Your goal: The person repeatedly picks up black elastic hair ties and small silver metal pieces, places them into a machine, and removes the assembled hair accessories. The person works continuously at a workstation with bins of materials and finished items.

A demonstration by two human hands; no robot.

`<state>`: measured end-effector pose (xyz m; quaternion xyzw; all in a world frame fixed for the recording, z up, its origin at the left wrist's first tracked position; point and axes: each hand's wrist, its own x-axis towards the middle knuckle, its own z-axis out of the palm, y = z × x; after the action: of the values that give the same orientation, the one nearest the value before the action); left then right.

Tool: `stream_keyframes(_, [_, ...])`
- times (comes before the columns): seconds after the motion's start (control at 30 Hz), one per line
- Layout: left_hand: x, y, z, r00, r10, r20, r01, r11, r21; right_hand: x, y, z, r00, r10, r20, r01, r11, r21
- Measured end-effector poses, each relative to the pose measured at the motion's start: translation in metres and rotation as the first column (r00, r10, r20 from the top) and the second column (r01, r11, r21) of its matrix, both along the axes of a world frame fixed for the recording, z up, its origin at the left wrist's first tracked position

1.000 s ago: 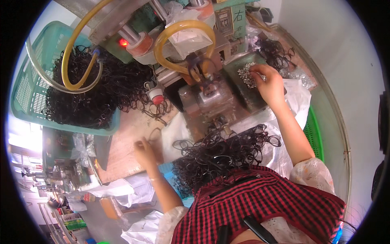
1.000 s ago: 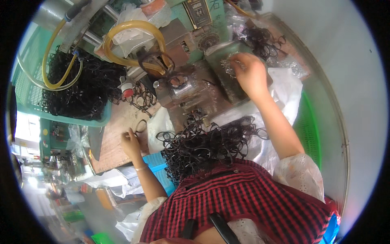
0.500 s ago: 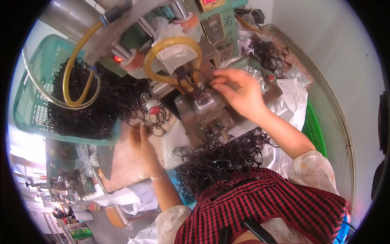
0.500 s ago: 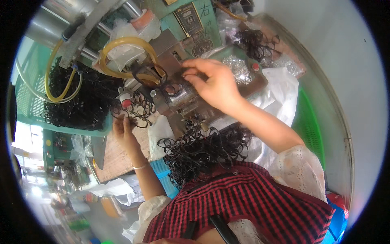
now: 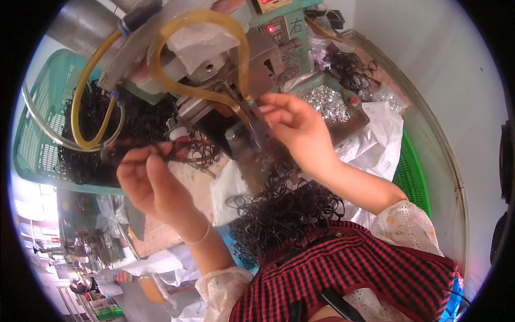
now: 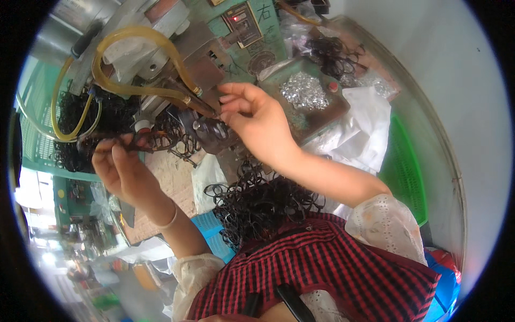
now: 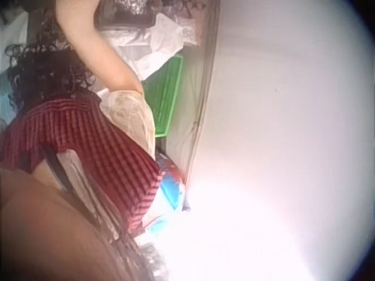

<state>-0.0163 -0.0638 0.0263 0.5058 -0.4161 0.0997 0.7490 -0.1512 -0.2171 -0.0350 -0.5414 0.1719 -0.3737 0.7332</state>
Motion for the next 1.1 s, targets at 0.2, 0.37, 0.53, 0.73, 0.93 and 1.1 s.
stream_keyframes(0.2, [-0.025, 0.023, -0.012, 0.999, 0.035, -0.037, -0.032, 0.997, 0.074, -0.050, -0.044, -0.016, 0.946, -0.305, -0.106, 0.094, 0.574, -0.813])
stream_keyframes(0.37, [-0.048, -0.023, -0.024, 0.998, -0.054, 0.034, 0.042, 0.958, 0.283, -0.060, -0.098, -0.090, 0.522, -0.830, -0.195, -0.036, 0.207, -0.978])
stream_keyframes(0.53, [-0.048, -0.046, -0.022, 0.997, -0.008, 0.075, -0.024, 0.911, 0.412, -0.051, -0.114, -0.088, 0.654, -0.738, -0.165, 0.077, 0.282, -0.956])
stream_keyframes(0.73, [-0.054, -0.054, -0.021, 0.995, 0.019, 0.103, -0.058, 0.916, 0.396, -0.052, -0.108, -0.083, 0.641, -0.730, -0.236, 0.237, 0.481, -0.844])
stream_keyframes(0.93, [-0.056, -0.043, -0.026, 0.969, 0.027, 0.247, -0.122, 0.919, 0.376, -0.049, -0.101, -0.067, 0.706, -0.647, -0.288, 0.228, 0.593, -0.772])
stream_keyframes(1.1, [-0.040, 0.032, -0.055, 0.767, 0.579, 0.278, -0.637, 0.738, 0.223, -0.065, -0.102, -0.088, 0.687, -0.643, -0.338, 0.211, 0.621, -0.755])
